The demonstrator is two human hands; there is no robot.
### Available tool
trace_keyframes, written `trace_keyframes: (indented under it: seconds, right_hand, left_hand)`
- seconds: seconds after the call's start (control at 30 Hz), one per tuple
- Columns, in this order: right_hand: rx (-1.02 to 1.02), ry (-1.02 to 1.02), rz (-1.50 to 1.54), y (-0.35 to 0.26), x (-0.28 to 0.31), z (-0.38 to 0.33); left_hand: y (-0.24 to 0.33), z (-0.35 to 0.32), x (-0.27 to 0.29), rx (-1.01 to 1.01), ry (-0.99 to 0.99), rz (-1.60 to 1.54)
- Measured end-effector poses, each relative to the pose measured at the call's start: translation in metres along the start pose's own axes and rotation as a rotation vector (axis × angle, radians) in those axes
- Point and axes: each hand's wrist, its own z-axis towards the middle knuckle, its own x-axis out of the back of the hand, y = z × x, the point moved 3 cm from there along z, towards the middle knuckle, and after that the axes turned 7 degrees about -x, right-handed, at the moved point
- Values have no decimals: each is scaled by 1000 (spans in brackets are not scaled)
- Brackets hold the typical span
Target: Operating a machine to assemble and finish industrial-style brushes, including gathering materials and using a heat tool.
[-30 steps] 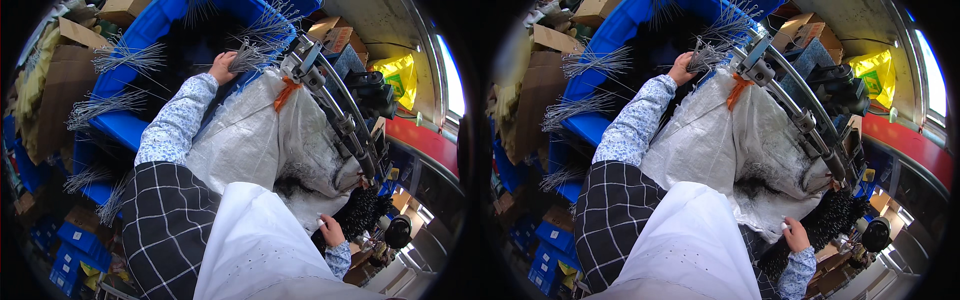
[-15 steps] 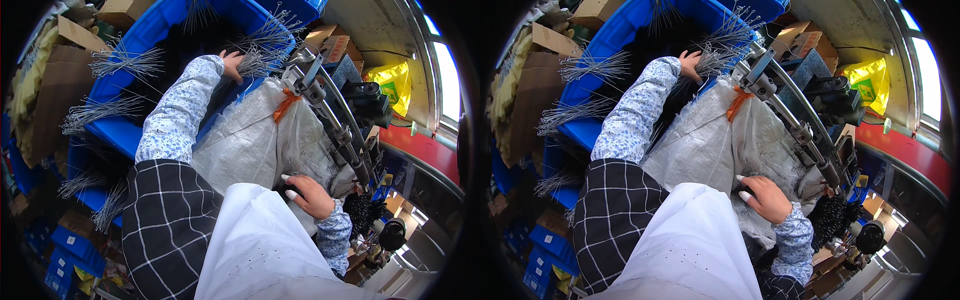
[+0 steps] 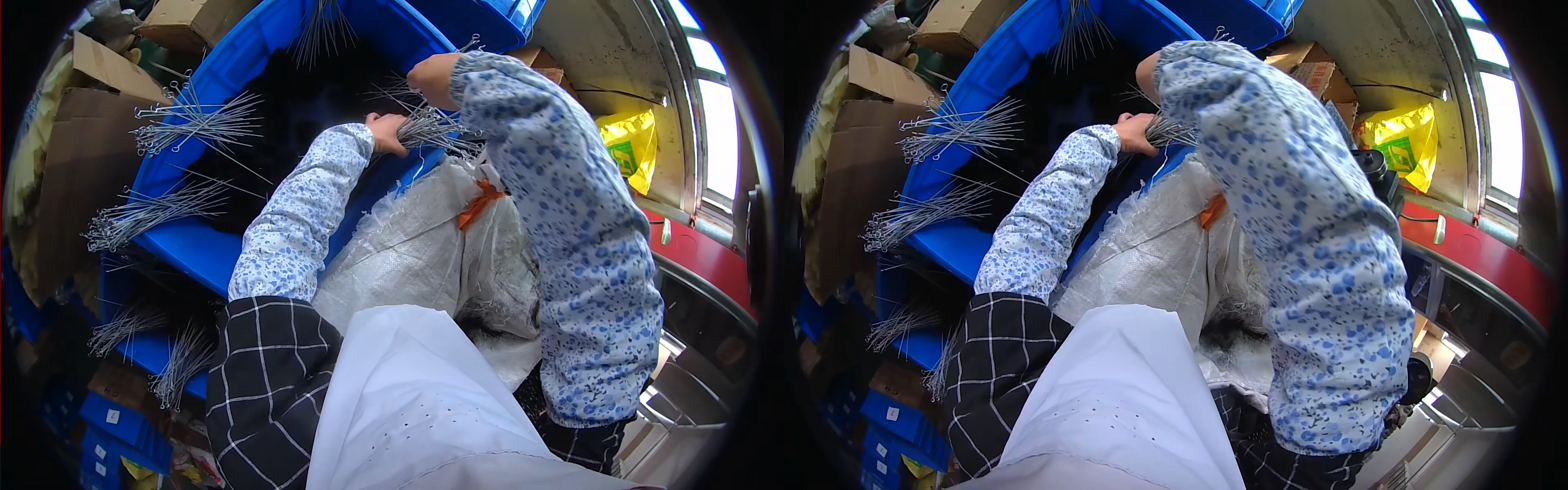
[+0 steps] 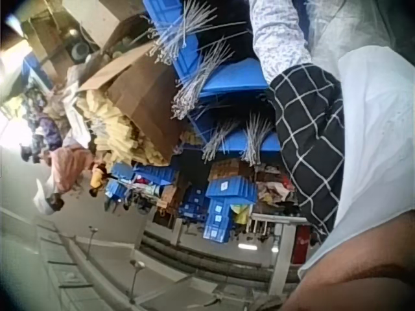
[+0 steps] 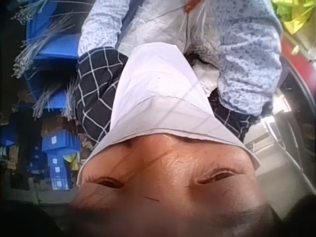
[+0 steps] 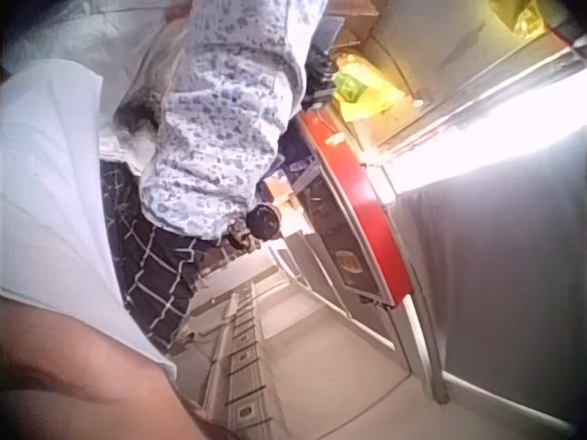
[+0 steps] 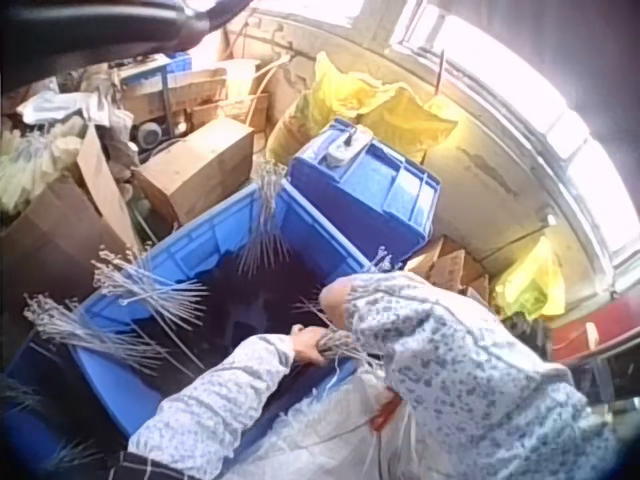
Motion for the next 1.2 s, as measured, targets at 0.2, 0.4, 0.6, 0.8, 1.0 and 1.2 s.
trace_keyframes:
  seconds: [0.2,0.4,0.6,0.8,1.0,1.2]
  right_hand:
    - [-36,-215,-126,-25,-17,68]
    - [-103,-174,-57,-10,-39,74]
    - [-154,25,17,19,-41,53]
    - [-61,-139,87,-19,-28,69]
    - [-187,-388,194,-25,-42,61]
    - [-187,-338,202,-8,-33,71]
  left_hand:
    - [-13,-9,-6,-165,302,-75]
    - [5,-23,2,-21,-88,-44]
    - [24,-44,9,-74,42,18]
    - [23,-47,1,-143,166,26]
    - [21,-51,-7,-280,355,-2]
    - [22,-58,-2,-295,291,-124]
